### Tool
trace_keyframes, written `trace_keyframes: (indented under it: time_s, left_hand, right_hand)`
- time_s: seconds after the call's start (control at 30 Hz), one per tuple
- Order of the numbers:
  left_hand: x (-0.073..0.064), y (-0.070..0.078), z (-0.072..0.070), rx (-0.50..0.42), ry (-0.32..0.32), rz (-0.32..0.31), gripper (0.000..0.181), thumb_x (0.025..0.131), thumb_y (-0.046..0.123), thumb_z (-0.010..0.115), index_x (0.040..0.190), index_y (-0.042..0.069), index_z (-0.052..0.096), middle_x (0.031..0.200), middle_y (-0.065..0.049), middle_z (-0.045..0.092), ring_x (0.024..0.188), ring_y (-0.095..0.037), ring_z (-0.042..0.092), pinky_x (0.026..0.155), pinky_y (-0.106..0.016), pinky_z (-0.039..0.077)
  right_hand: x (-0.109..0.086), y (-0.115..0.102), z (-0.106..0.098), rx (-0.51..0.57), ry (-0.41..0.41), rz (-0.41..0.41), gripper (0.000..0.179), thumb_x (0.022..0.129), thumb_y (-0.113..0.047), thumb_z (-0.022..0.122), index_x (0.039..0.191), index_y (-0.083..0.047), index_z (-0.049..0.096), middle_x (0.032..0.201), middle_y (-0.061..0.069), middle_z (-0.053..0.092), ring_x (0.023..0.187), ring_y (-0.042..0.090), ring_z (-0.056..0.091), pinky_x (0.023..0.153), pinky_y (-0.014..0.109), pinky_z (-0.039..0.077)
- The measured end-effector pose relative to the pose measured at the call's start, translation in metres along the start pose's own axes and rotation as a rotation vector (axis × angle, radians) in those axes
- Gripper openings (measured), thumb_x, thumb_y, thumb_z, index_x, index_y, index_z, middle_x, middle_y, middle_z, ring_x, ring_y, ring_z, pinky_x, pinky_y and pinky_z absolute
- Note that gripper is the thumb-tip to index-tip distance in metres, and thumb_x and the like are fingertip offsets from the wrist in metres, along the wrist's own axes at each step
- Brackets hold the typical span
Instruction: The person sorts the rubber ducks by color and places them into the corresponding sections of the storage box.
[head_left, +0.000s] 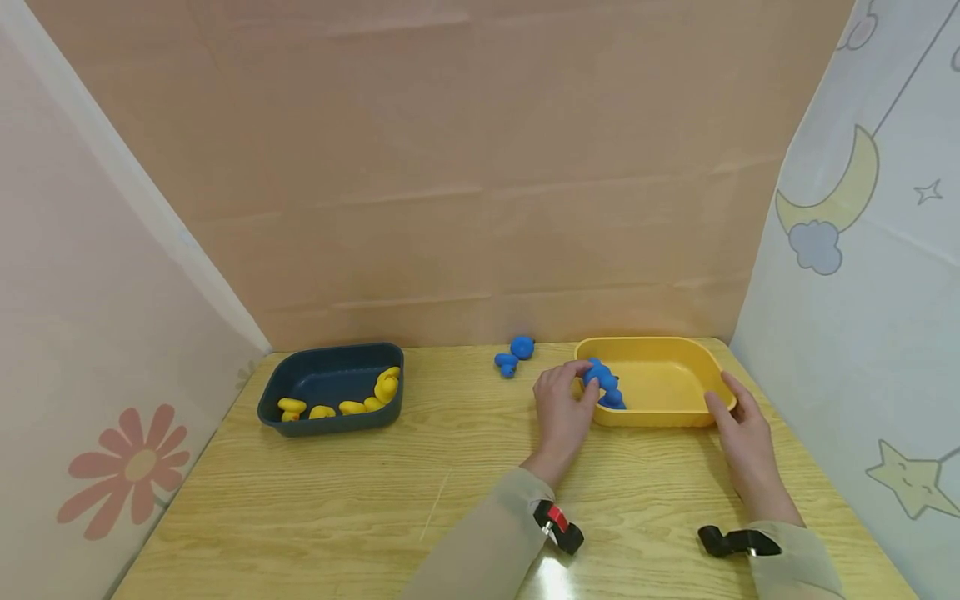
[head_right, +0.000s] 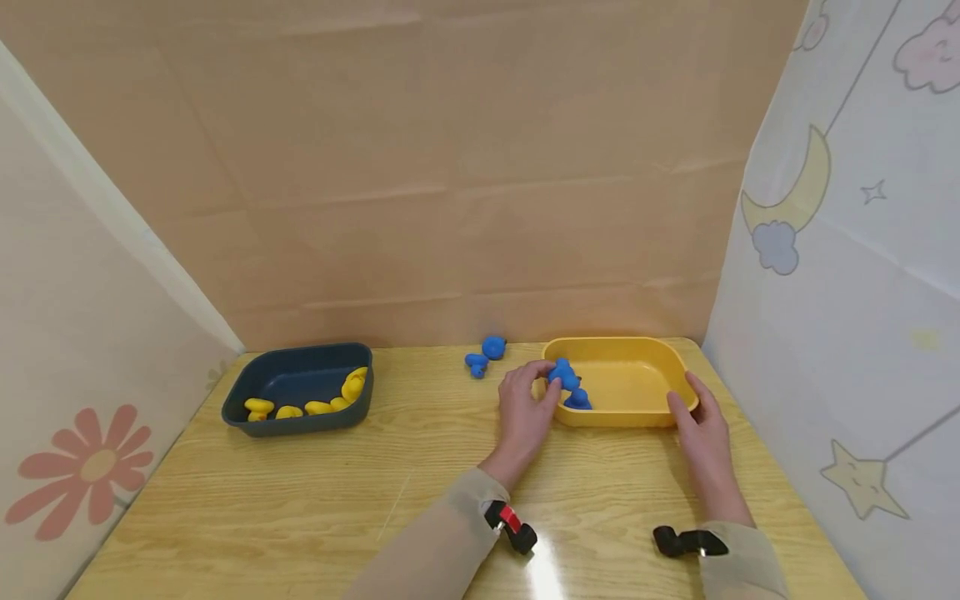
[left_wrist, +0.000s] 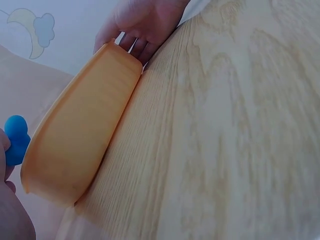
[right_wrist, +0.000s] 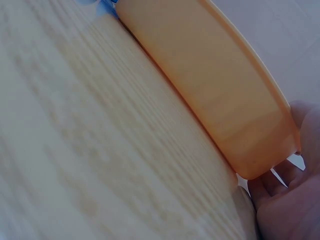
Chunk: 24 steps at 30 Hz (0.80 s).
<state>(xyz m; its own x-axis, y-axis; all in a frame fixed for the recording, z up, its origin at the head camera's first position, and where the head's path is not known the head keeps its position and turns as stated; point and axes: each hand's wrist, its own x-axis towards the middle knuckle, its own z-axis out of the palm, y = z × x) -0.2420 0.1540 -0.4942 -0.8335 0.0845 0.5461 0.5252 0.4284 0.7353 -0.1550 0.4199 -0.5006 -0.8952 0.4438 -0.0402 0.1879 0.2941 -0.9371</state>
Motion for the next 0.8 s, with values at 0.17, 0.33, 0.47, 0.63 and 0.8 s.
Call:
trace_keyframes:
  time_s: [0.17, 0.33, 0.47, 0.63, 0.8]
  left_hand:
    - [0.002, 0.002, 0.002, 0.005, -0.038, -0.043, 0.021, 0.105, 0.022, 0.08, 0.125, 0.017, 0.078, 0.116, 0.008, 0.078, 0.114, -0.017, 0.065, 0.112, -0.038, 0.046]
    - [0.004, 0.003, 0.003, -0.009, -0.079, -0.066, 0.025, 0.105, 0.019, 0.08, 0.129, 0.013, 0.077, 0.12, 0.001, 0.078, 0.117, -0.019, 0.064, 0.114, -0.04, 0.045]
    - [0.004, 0.0, 0.001, -0.023, -0.068, -0.081, 0.026, 0.106, 0.018, 0.078, 0.131, 0.011, 0.076, 0.125, -0.002, 0.077, 0.121, -0.021, 0.063, 0.114, -0.042, 0.046]
    - [0.005, -0.007, -0.006, -0.012, -0.026, -0.095, 0.027, 0.105, 0.017, 0.078, 0.131, 0.011, 0.076, 0.128, 0.0, 0.075, 0.124, -0.024, 0.063, 0.112, -0.044, 0.048]
    - [0.009, -0.021, -0.015, -0.002, 0.008, -0.109, 0.029, 0.104, 0.015, 0.079, 0.132, 0.012, 0.075, 0.131, -0.002, 0.073, 0.126, -0.027, 0.062, 0.111, -0.046, 0.049]
  right_hand:
    - [0.001, -0.001, 0.0, -0.001, 0.001, -0.003, 0.078, 0.115, -0.057, 0.049, 0.18, -0.03, 0.014, 0.185, 0.011, 0.001, 0.168, 0.036, 0.007, 0.131, 0.03, 0.021]
    - [0.0, -0.001, 0.0, -0.003, 0.001, -0.005, 0.078, 0.115, -0.057, 0.049, 0.18, -0.03, 0.014, 0.185, 0.011, 0.001, 0.168, 0.037, 0.007, 0.125, 0.019, 0.024]
    - [-0.001, -0.001, 0.0, 0.001, -0.002, -0.013, 0.077, 0.115, -0.056, 0.049, 0.18, -0.03, 0.014, 0.185, 0.012, 0.0, 0.168, 0.038, 0.005, 0.121, 0.013, 0.025]
    - [-0.001, -0.002, 0.001, 0.009, 0.001, -0.01, 0.078, 0.115, -0.057, 0.048, 0.18, -0.029, 0.014, 0.185, 0.012, 0.0, 0.168, 0.037, 0.006, 0.129, 0.025, 0.022]
    - [0.0, -0.003, 0.002, 0.007, 0.012, 0.0, 0.078, 0.115, -0.056, 0.049, 0.18, -0.029, 0.015, 0.185, 0.01, 0.002, 0.167, 0.033, 0.01, 0.123, 0.016, 0.026]
